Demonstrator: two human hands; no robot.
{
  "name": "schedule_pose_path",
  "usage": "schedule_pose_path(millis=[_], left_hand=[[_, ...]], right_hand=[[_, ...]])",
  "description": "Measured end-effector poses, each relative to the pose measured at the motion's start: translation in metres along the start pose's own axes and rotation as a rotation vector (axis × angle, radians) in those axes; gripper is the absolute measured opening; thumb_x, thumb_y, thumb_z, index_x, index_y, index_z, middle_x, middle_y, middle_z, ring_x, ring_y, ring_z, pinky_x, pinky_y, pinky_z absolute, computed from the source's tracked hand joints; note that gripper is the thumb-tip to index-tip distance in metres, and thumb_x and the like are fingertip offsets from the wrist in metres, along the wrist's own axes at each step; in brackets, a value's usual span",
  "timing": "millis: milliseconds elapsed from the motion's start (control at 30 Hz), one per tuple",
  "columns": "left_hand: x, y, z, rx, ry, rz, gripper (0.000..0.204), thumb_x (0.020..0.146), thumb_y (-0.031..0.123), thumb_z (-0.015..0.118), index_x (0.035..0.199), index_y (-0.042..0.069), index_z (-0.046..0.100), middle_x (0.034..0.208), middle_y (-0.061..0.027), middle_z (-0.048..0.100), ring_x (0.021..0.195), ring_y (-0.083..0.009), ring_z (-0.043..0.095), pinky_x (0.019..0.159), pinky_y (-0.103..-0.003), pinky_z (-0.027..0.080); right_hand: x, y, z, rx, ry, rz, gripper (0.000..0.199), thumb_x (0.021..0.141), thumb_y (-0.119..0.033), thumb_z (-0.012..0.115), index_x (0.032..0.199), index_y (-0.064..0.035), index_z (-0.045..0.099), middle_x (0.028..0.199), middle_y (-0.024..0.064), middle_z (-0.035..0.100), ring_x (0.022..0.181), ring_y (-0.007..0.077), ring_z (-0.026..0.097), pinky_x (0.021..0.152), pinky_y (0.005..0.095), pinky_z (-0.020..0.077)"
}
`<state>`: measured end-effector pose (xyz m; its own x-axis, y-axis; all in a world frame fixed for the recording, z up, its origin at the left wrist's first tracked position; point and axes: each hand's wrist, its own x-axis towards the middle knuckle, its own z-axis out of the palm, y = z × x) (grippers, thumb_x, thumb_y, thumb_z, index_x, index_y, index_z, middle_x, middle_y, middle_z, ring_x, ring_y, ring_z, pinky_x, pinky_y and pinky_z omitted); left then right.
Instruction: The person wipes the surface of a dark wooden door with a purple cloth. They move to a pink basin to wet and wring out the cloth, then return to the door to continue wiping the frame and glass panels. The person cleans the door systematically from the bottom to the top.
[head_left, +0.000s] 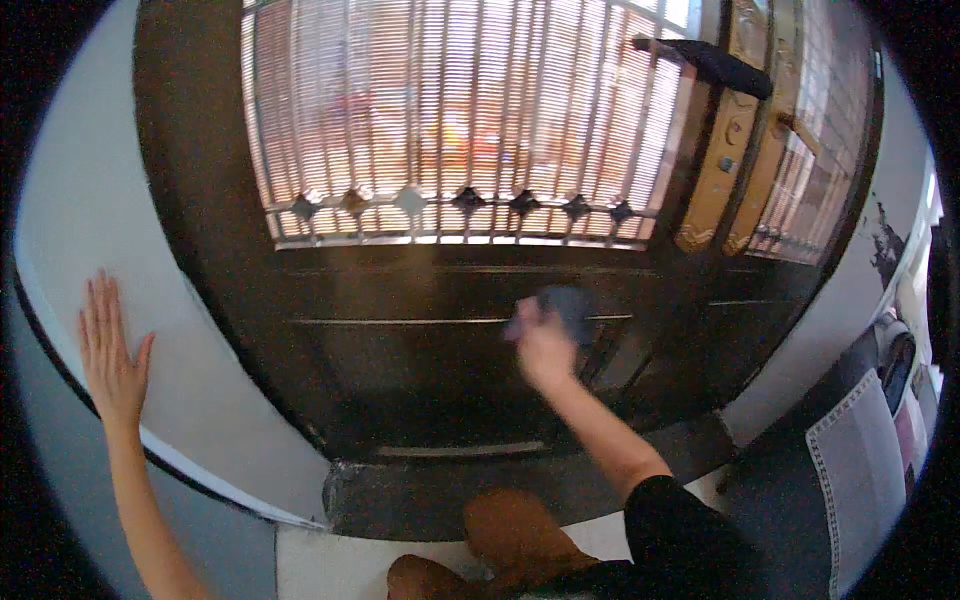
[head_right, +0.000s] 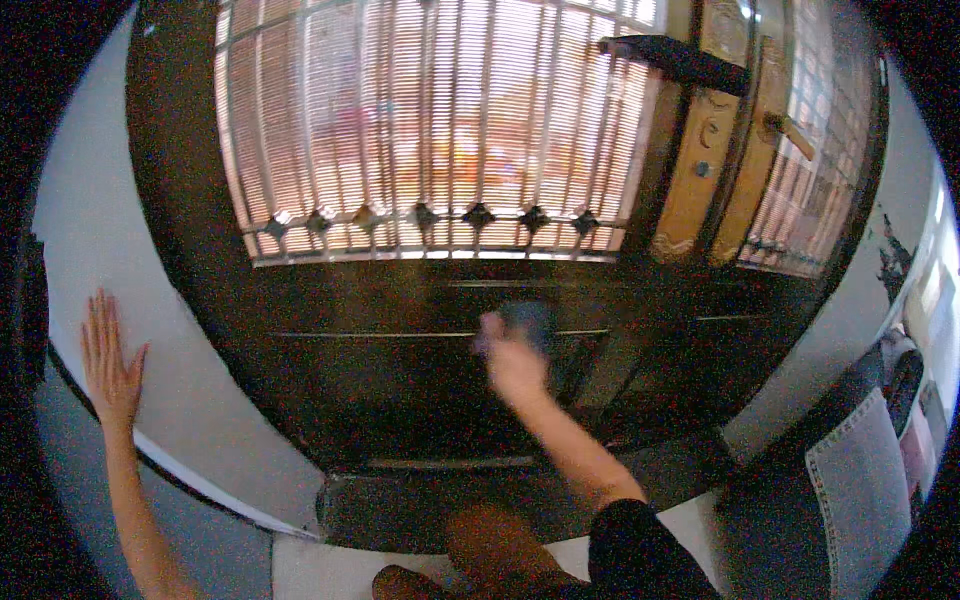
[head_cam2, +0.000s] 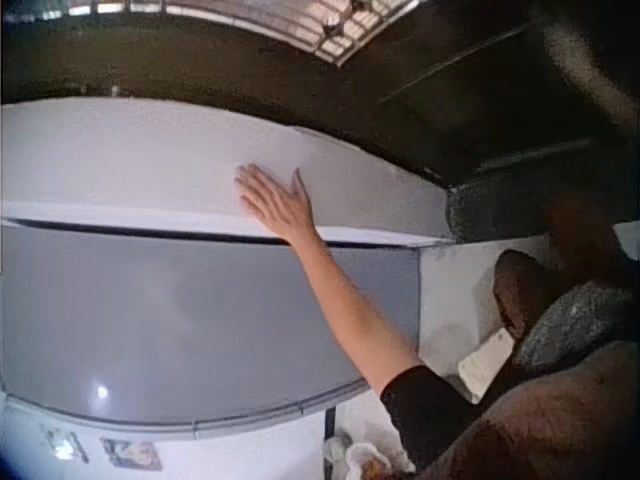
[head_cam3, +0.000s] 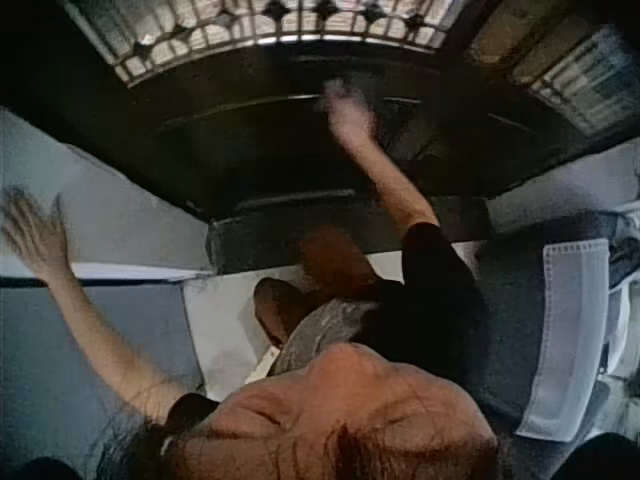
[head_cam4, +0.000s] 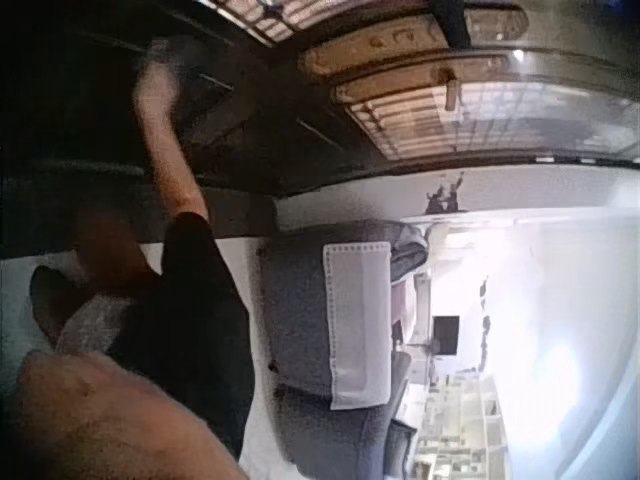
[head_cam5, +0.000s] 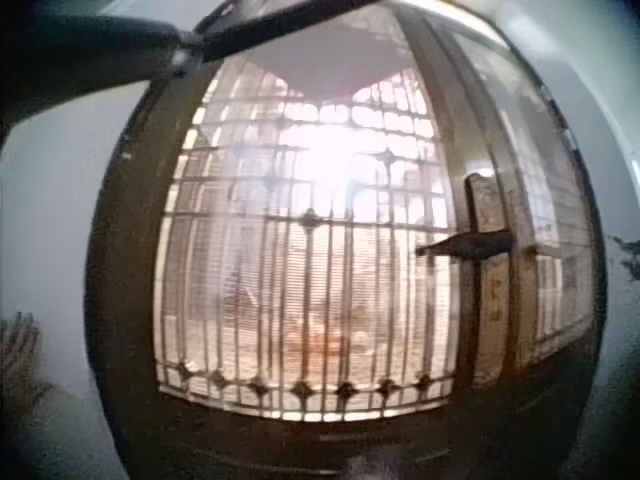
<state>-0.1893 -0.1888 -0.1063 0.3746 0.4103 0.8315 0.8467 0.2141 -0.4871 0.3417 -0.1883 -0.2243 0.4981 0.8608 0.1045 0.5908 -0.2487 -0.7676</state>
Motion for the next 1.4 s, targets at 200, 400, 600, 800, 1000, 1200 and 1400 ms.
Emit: schedule_pose_path(millis=[200, 400, 600, 800, 1000, 1200, 1400], left_hand=[[0.004, 0.008, 0.010, -0.025, 0.003, 0.028, 0.085, 0.079, 0.028, 0.065, 0.149, 0.009, 0.020, 0.156, -0.0047, 0.019, 0.144, -0.0216, 0.013, 0.118, -0.038, 0.011], [0.007, 0.010, 0.016, -0.037, 0.066, 0.031, 0.077, 0.083, 0.021, 0.060, 0.149, 0.009, 0.021, 0.155, -0.0056, 0.020, 0.144, -0.0214, 0.014, 0.118, -0.037, 0.011], [0.001, 0.007, 0.024, -0.030, 0.024, -0.002, 0.074, 0.085, 0.018, 0.058, 0.149, 0.008, 0.022, 0.155, -0.0070, 0.020, 0.144, -0.0235, 0.016, 0.117, -0.038, 0.012], [0.006, 0.006, 0.024, -0.031, 0.085, 0.060, 0.076, 0.084, 0.022, 0.058, 0.148, 0.006, 0.022, 0.156, -0.0090, 0.019, 0.144, -0.0258, 0.015, 0.117, -0.040, 0.011], [0.013, 0.014, 0.015, -0.038, 0.124, 0.092, 0.077, 0.083, 0.019, 0.059, 0.148, 0.005, 0.021, 0.156, -0.0095, 0.017, 0.144, -0.0252, 0.013, 0.118, -0.038, 0.008], [0.007, 0.010, 0.020, -0.071, 0.039, -0.008, 0.082, 0.079, 0.018, 0.063, 0.148, 0.006, 0.021, 0.156, -0.0099, 0.017, 0.145, -0.0272, 0.012, 0.118, -0.041, 0.006], [0.050, 0.091, -0.023, -0.345, -0.125, -0.009, 0.088, 0.072, 0.025, 0.072, 0.146, 0.007, 0.027, 0.154, -0.0130, 0.022, 0.143, -0.0340, 0.014, 0.116, -0.051, 0.006]], right_hand=[[0.069, 0.114, 0.026, 0.140, 0.098, -0.584, 0.055, 0.093, -0.045, 0.051, 0.137, -0.0149, 0.042, 0.120, 0.0076, 0.058, 0.111, 0.0255, 0.053, 0.100, 0.0466, 0.0364], [0.059, 0.120, -0.133, -0.274, 0.852, -0.506, 0.058, 0.093, -0.016, 0.045, 0.145, -0.0003, 0.024, 0.144, 0.0307, 0.025, 0.130, 0.0502, 0.027, 0.110, 0.0524, 0.0208], [0.065, 0.150, -0.133, -0.407, 0.953, -0.661, 0.055, 0.089, -0.009, 0.051, 0.140, -0.0008, 0.032, 0.142, 0.0286, 0.033, 0.132, 0.0484, 0.028, 0.109, 0.0548, 0.0209], [0.023, 0.245, -0.065, -0.401, 0.492, -0.382, 0.058, 0.091, -0.012, 0.051, 0.143, 0.0000, 0.027, 0.138, 0.0360, 0.032, 0.120, 0.0528, 0.039, 0.100, 0.0497, 0.0362], [0.061, 0.135, -0.143, -0.258, 0.796, -0.572, 0.058, 0.094, -0.013, 0.046, 0.144, 0.0019, 0.021, 0.140, 0.0316, 0.034, 0.113, 0.0485, 0.045, 0.098, 0.0498, 0.0356], [0.064, 0.150, -0.121, -0.311, 0.898, -0.657, 0.062, 0.087, -0.003, 0.051, 0.143, 0.0025, 0.024, 0.139, 0.0293, 0.034, 0.129, 0.0468, 0.031, 0.110, 0.0500, 0.0216], [0.046, 0.147, -0.144, -0.177, 0.876, -0.662, 0.060, 0.087, 0.001, 0.050, 0.142, 0.0019, 0.027, 0.137, 0.0307, 0.039, 0.123, 0.0481, 0.041, 0.104, 0.0458, 0.0338]])
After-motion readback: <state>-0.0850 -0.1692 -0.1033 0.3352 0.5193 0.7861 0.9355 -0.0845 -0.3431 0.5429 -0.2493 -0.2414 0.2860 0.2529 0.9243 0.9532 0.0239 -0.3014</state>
